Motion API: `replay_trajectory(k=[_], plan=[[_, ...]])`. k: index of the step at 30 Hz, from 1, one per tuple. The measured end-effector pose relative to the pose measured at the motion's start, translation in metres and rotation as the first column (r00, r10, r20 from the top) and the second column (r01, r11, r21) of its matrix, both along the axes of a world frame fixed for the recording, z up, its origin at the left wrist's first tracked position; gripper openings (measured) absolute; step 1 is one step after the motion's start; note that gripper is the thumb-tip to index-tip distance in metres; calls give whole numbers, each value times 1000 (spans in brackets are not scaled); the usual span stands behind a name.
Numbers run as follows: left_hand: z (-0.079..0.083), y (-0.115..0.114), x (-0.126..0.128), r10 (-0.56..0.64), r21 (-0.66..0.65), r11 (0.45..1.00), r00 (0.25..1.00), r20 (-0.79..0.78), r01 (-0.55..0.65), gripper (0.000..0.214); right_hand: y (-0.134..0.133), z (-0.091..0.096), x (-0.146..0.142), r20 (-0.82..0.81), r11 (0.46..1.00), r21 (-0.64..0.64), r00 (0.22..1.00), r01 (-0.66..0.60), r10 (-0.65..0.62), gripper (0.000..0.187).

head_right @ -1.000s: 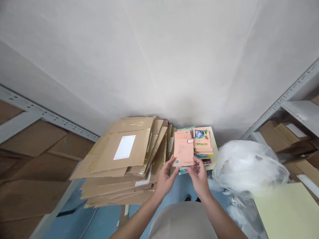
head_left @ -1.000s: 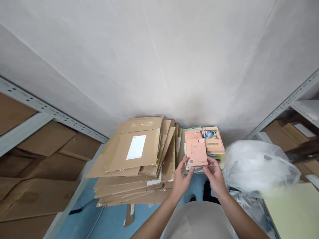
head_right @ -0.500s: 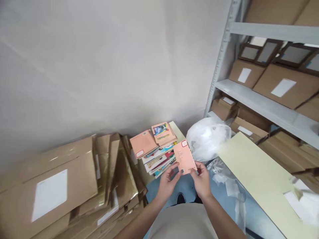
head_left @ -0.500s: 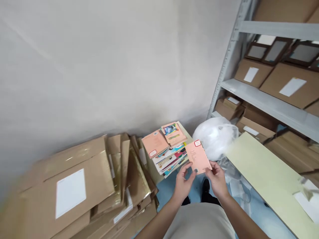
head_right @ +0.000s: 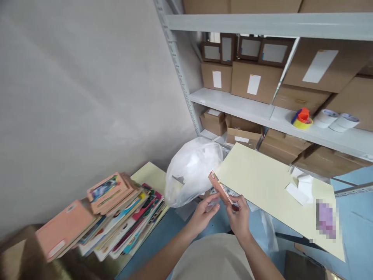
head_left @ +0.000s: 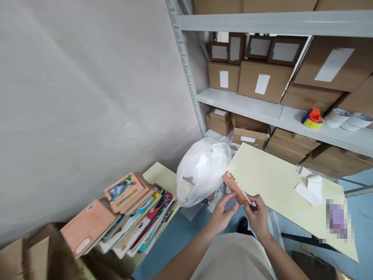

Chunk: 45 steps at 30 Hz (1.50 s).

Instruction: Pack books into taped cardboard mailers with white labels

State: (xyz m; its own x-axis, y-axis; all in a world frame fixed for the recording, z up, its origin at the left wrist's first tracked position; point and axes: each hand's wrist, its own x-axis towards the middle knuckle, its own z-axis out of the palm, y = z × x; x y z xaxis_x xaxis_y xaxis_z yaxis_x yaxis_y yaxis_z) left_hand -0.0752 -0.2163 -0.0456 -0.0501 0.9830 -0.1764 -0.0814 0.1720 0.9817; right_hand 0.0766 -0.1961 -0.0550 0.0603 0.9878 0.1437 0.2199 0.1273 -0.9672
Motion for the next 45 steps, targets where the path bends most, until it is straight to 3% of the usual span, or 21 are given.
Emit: replay_trajectory(k=[2,4,8,11,17,19,22,24,26,29,31,36,40,45], plan=[[9,24,25,-59,-67,995,985,159,70,51,16,0,25,85,994,109,996,-3,-7,10],[16,46,49,-23,-143,988,962,271,63,54,33,-1,48,166,968,249,986,-44,3,13],[21,82,90,57,-233,972,922,382,37,56,61,-9,86,297,866,441,949,-235,107,28],[18,102,112,77,-256,967,924,375,23,50,74,-18,107,385,840,412,903,-353,191,30],[6,130,133,32,-261,964,962,272,42,36,82,-23,129,493,871,251,830,-423,261,30],[1,138,133,-1,-246,967,965,263,68,35,85,-21,137,463,892,252,856,-374,229,25],[-8,150,127,-55,-240,963,958,281,126,36,95,-17,151,370,972,221,929,-83,-5,29],[-14,158,121,-106,-239,954,950,293,180,37,107,-16,159,282,985,98,945,141,-164,50],[-18,167,115,-169,-236,941,940,298,244,40,122,-14,164,123,966,-88,965,242,-230,67],[-20,182,108,-245,-233,920,927,285,315,45,143,-7,169,-166,926,-325,953,191,-254,65],[-21,192,105,-266,-232,916,927,263,329,45,153,-1,169,-249,901,-401,927,164,-280,57],[-30,211,98,-297,-254,904,932,209,345,41,162,10,168,-219,843,-455,881,287,-418,48],[-41,214,93,-378,-266,869,907,187,417,38,164,4,169,-197,807,-464,846,365,-495,47],[-47,215,96,-384,-244,878,910,159,413,36,166,-3,174,-192,815,-460,858,351,-477,46]])
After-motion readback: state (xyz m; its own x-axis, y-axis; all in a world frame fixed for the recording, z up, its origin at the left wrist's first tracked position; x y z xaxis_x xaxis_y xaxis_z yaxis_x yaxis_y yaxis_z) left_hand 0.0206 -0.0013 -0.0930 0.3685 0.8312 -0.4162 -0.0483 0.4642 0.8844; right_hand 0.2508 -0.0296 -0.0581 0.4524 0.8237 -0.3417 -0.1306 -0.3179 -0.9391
